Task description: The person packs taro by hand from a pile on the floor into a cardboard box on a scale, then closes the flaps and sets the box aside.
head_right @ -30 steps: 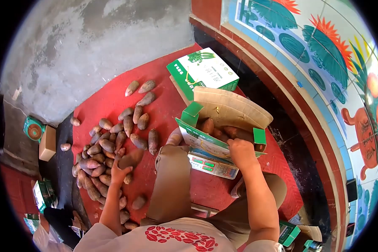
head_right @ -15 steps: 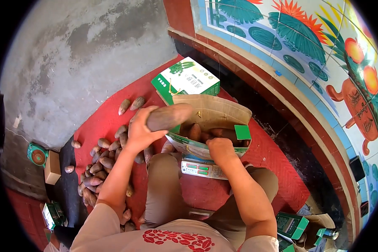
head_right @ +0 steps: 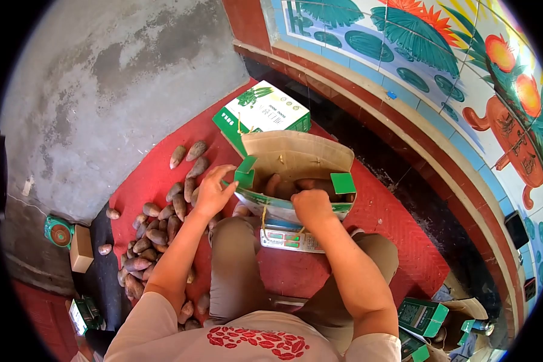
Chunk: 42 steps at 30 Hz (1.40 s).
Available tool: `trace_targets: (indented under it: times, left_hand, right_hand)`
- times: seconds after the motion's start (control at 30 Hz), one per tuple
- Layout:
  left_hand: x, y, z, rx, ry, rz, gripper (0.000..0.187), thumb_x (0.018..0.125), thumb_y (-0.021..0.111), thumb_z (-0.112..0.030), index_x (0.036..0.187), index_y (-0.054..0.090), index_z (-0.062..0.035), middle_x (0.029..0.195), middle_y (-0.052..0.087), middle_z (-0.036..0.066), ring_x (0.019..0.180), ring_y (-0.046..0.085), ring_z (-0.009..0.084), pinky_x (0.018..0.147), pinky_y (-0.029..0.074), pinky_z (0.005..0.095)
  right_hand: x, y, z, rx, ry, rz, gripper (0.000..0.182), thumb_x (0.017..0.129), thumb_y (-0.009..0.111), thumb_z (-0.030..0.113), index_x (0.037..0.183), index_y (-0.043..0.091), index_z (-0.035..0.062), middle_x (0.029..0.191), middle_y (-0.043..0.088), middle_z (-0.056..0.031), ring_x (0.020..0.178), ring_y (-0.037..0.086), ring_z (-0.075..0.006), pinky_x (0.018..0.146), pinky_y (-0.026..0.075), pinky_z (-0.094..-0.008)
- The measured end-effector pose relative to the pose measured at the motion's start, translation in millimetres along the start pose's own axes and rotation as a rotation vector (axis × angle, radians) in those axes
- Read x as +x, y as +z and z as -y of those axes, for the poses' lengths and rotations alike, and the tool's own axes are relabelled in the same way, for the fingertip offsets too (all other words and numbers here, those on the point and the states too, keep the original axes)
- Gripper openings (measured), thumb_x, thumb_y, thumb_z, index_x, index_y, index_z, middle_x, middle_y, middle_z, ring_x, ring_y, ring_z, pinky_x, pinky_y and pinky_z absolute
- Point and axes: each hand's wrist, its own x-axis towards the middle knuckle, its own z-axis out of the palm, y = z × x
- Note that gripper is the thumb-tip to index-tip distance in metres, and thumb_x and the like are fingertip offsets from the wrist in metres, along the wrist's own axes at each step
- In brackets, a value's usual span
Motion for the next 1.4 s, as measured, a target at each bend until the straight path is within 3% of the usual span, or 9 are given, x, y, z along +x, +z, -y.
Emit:
trace_targets:
  times: [0.1,0.17,0.2,0.33,0.57,0.83,1.0,1.4]
  left_hand:
    - [-19.2,-11.8,-0.2,0.01,0.001,-0.103,0.037,0.079,0.067,-0.009,0.115,0.059,-0.0006,0.116,0.06,0.017,0.111,0.056,0.0313,0.096,0.043,0.0366]
    - [-32.8,-16.1,-7.7,-0.004,-0.016,-0.172,0.038,0.08,0.066,-0.009,0.116,0.058,0.0005,0.117,0.059,0.017,0.113,0.055,0.0316,0.097,0.042,0.0366]
    - [-36.9,-14.8,-6.9,-0.013,0.0,-0.222,0.041,0.078,0.068,-0.008,0.116,0.056,0.0006,0.116,0.059,0.019,0.109,0.055,0.0362,0.094,0.044,0.0408]
    - [-46.6,-15.5,-8.5,0.024,0.026,-0.276,0.045,0.08,0.066,-0.01,0.12,0.053,0.0029,0.117,0.057,0.023,0.109,0.053,0.0396,0.094,0.043,0.0431]
    - [-49.0,-20.8,11.1,0.164,0.004,-0.346,0.046,0.085,0.064,-0.02,0.123,0.051,0.0022,0.118,0.057,0.022,0.109,0.053,0.0392,0.093,0.042,0.0443]
    - [-46.2,-15.5,11.5,0.169,-0.003,-0.324,0.049,0.084,0.065,-0.021,0.126,0.049,-0.0002,0.12,0.056,0.022,0.112,0.052,0.0393,0.095,0.043,0.0447]
    - [-49.6,-13.7,14.9,0.166,-0.004,-0.279,0.049,0.084,0.064,-0.022,0.125,0.049,0.0,0.12,0.056,0.023,0.112,0.052,0.04,0.095,0.043,0.0446]
    - [-50.1,-9.3,20.1,0.127,-0.066,-0.239,0.048,0.085,0.064,-0.024,0.124,0.051,-0.0004,0.117,0.059,0.02,0.111,0.054,0.0365,0.095,0.043,0.0432]
  right_hand:
    - [3.0,13.4,-0.2,0.042,-0.034,-0.084,0.011,0.075,0.057,0.009,0.074,0.068,0.0109,0.071,0.068,-0.0094,0.069,0.068,-0.0268,0.058,0.053,-0.0377]
    - [3.4,9.8,-0.5,0.047,0.028,-0.004,0.011,0.075,0.057,0.008,0.076,0.068,0.0093,0.074,0.068,-0.011,0.073,0.068,-0.0287,0.061,0.054,-0.0401]
    - [3.6,6.2,-1.1,0.065,0.024,0.005,0.011,0.075,0.057,0.008,0.078,0.068,0.0088,0.075,0.068,-0.0118,0.075,0.068,-0.0293,0.062,0.054,-0.0404]
    - [3.8,6.0,-4.4,0.083,0.036,0.028,0.011,0.078,0.058,0.01,0.083,0.067,0.0081,0.078,0.068,-0.0139,0.077,0.067,-0.0312,0.065,0.054,-0.0414]
    - [0.5,-7.0,-10.0,0.279,0.086,-0.001,0.019,0.08,0.066,0.025,0.085,0.067,0.0068,0.084,0.067,-0.0147,0.085,0.065,-0.0328,0.074,0.051,-0.0428]
    - [-1.8,-30.2,-15.2,0.362,0.198,0.049,0.025,0.083,0.063,0.031,0.096,0.068,0.0105,0.088,0.068,-0.0147,0.088,0.064,-0.0333,0.077,0.05,-0.0432]
    - [-2.9,-33.6,-14.3,0.357,0.183,0.169,0.036,0.079,0.069,0.027,0.11,0.066,0.01,0.101,0.067,-0.0141,0.099,0.062,-0.0303,0.084,0.049,-0.04]
    - [-11.8,-36.9,-15.2,0.327,0.188,0.162,0.031,0.081,0.066,0.022,0.11,0.065,0.0106,0.102,0.067,-0.0148,0.099,0.062,-0.0304,0.084,0.049,-0.0398]
